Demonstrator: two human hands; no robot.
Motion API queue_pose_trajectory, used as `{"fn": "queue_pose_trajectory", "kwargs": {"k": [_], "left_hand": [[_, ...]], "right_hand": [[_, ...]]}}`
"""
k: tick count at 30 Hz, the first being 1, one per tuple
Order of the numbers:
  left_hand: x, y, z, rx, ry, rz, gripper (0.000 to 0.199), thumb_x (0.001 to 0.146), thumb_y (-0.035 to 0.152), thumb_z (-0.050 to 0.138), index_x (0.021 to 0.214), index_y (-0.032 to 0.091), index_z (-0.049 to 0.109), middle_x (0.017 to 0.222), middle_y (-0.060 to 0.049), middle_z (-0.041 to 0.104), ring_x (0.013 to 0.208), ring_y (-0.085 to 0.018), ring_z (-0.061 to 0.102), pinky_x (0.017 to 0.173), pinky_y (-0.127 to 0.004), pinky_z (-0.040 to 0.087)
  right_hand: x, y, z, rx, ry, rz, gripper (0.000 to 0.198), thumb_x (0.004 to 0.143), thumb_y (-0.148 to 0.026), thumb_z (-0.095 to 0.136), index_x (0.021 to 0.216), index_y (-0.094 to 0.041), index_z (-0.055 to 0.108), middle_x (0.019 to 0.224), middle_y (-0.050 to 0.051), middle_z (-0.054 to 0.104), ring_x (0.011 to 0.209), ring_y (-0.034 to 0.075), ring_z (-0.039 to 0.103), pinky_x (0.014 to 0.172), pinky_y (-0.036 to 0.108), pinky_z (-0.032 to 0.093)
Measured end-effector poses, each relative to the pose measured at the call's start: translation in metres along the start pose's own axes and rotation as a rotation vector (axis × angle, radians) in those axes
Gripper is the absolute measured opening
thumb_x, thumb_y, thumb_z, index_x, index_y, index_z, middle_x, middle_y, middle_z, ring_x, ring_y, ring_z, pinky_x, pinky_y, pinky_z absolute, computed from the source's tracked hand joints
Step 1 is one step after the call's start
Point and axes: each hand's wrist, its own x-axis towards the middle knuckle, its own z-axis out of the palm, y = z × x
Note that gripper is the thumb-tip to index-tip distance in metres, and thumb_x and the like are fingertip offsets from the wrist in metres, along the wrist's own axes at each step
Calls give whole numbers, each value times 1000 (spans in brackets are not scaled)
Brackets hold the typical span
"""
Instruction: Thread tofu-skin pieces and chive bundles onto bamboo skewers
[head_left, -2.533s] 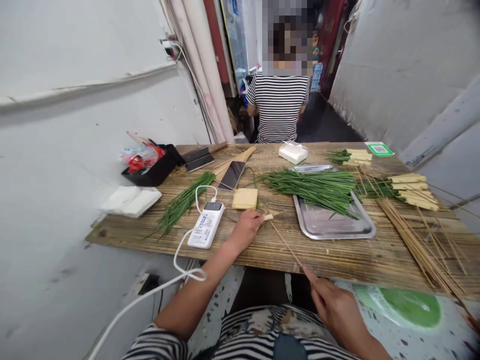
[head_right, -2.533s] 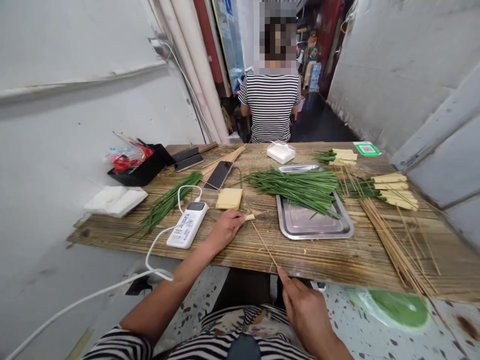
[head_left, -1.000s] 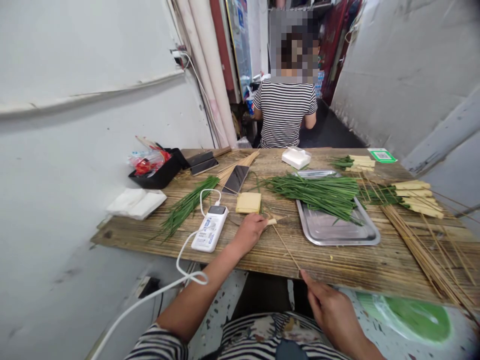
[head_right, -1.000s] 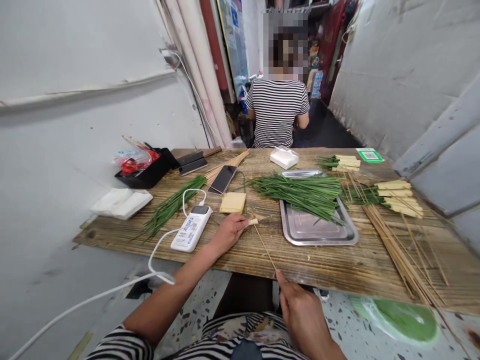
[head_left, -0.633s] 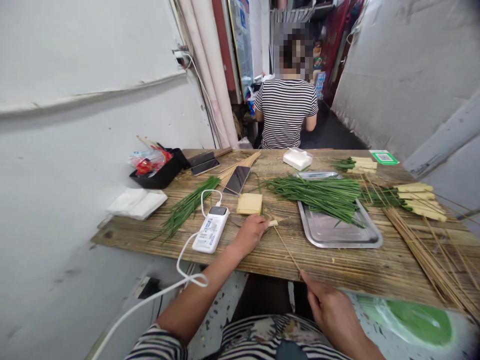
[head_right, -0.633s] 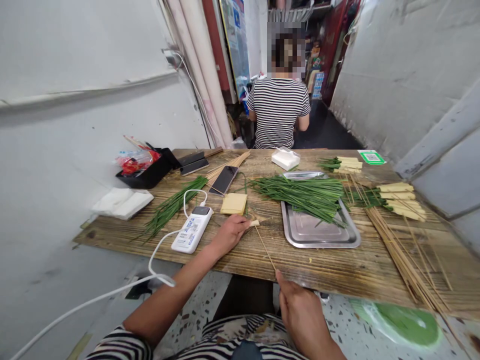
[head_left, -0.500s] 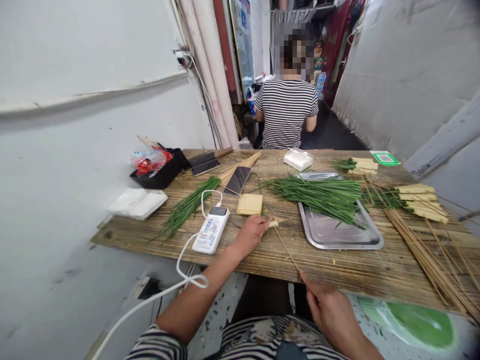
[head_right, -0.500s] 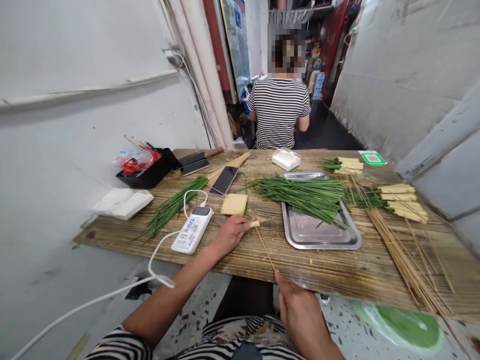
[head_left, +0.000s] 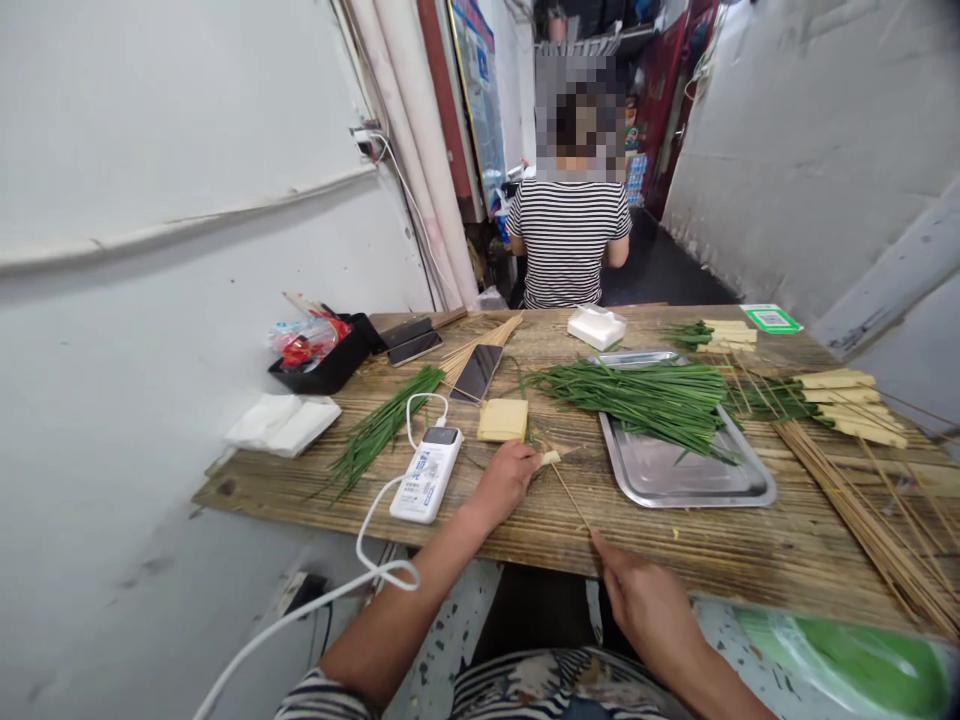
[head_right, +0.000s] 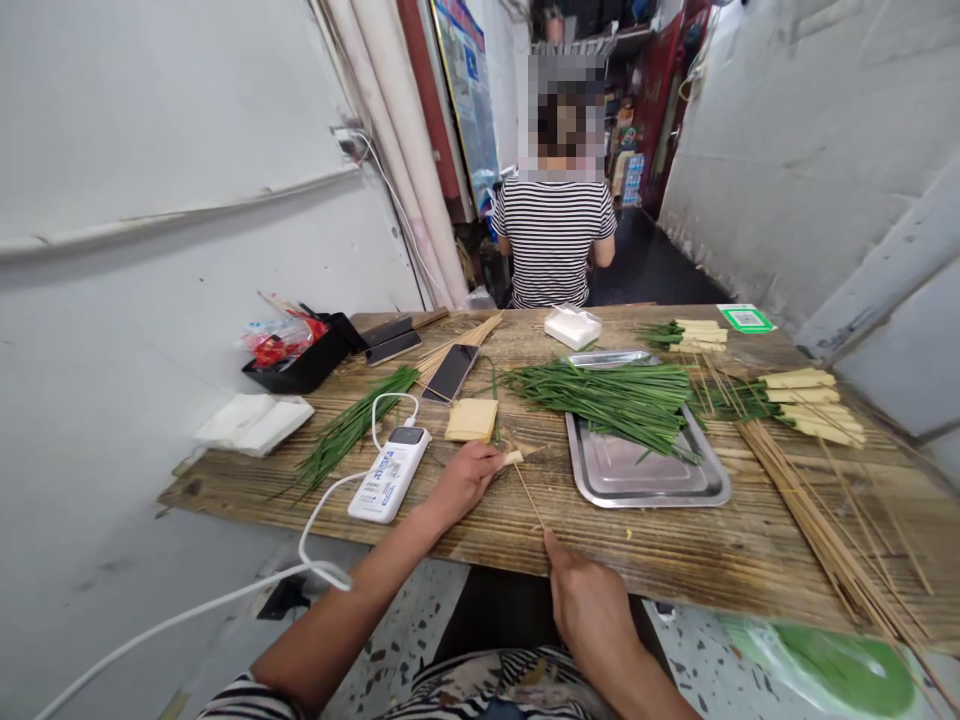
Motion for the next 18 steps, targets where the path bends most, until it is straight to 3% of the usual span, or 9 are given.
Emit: {"fn": "queue_pose_trajectory", "kwargs": {"k": [6, 12, 18], "left_hand": [[0, 2, 0, -1, -9, -6, 31, 94, 22, 40, 88, 15, 70, 82, -8, 65, 77, -18, 53, 71, -29, 44], [1, 4, 1, -7, -16, -27, 35, 95, 27, 39, 90, 15, 71, 79, -8, 63, 77, -18, 53, 70, -28, 42], [1, 9, -1, -35, -22, -59, 36, 95, 29, 39, 82, 15, 70, 77, -7, 61, 74, -17, 52, 69, -27, 41]], "right_hand": [[5, -4, -1, -28, -4, 37, 42, 81, -6, 42, 115, -16, 63, 72, 6, 73, 58, 15, 67, 52, 18, 47], [20, -19, -4, -98, -263, 151, 48, 79, -3, 43, 125, -11, 56, 80, 12, 73, 68, 18, 69, 57, 20, 46], [24, -25, -4, -115, -325, 145, 50, 81, -3, 42, 130, -9, 52, 82, 14, 73, 72, 19, 69, 60, 21, 46]]}}
